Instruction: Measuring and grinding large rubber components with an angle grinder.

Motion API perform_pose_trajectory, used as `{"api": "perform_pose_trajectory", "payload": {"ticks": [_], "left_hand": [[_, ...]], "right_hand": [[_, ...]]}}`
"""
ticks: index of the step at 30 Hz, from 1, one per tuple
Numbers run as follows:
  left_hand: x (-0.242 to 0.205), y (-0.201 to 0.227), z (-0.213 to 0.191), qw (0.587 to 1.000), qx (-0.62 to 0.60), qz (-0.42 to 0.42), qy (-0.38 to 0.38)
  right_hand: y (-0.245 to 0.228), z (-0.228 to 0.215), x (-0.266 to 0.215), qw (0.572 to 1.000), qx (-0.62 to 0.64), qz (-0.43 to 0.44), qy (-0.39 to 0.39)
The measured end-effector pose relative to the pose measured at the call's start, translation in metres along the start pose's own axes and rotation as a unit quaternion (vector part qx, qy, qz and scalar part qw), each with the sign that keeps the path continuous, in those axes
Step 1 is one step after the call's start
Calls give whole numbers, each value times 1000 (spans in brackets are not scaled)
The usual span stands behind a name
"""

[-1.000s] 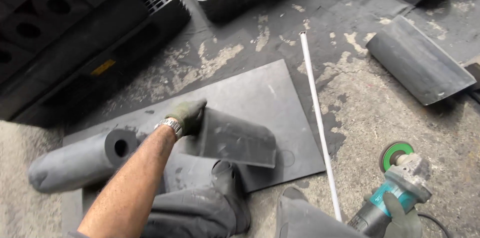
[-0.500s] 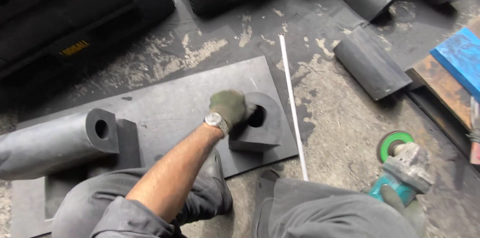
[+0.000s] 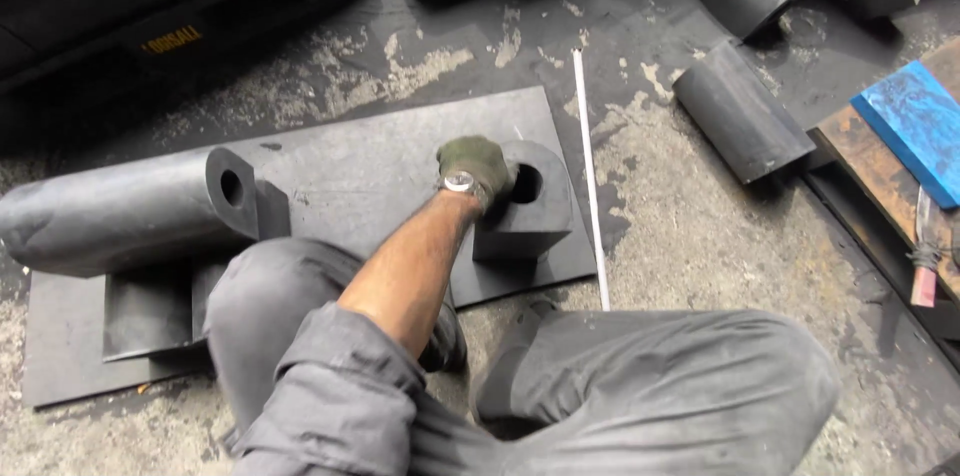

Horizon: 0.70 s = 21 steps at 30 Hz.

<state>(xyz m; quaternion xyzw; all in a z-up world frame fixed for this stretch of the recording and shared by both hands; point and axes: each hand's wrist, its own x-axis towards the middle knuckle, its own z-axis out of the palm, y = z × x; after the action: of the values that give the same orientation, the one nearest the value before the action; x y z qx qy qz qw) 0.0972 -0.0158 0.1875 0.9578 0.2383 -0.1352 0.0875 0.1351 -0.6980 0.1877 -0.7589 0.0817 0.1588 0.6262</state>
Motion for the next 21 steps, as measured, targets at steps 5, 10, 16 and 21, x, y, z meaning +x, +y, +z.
{"api": "perform_pose_trajectory", "payload": {"ticks": [5,10,16,21], "left_hand": [[0,3,-13,999,-18,-41,-21],[-10,2,-21,994,-47,-87,-44],[-26,-6,-41,991,-69,-111,-40],[-44,-6,-57,995,-65,-48,-63]], "right_hand": [[-12,6,-18,998,47,-10,-41],[-27,45,-59,993,93,-7,-75],[-58,139,-95,981,149,-16,-125],[-81,236,-131,972,206,-5,-110]]}}
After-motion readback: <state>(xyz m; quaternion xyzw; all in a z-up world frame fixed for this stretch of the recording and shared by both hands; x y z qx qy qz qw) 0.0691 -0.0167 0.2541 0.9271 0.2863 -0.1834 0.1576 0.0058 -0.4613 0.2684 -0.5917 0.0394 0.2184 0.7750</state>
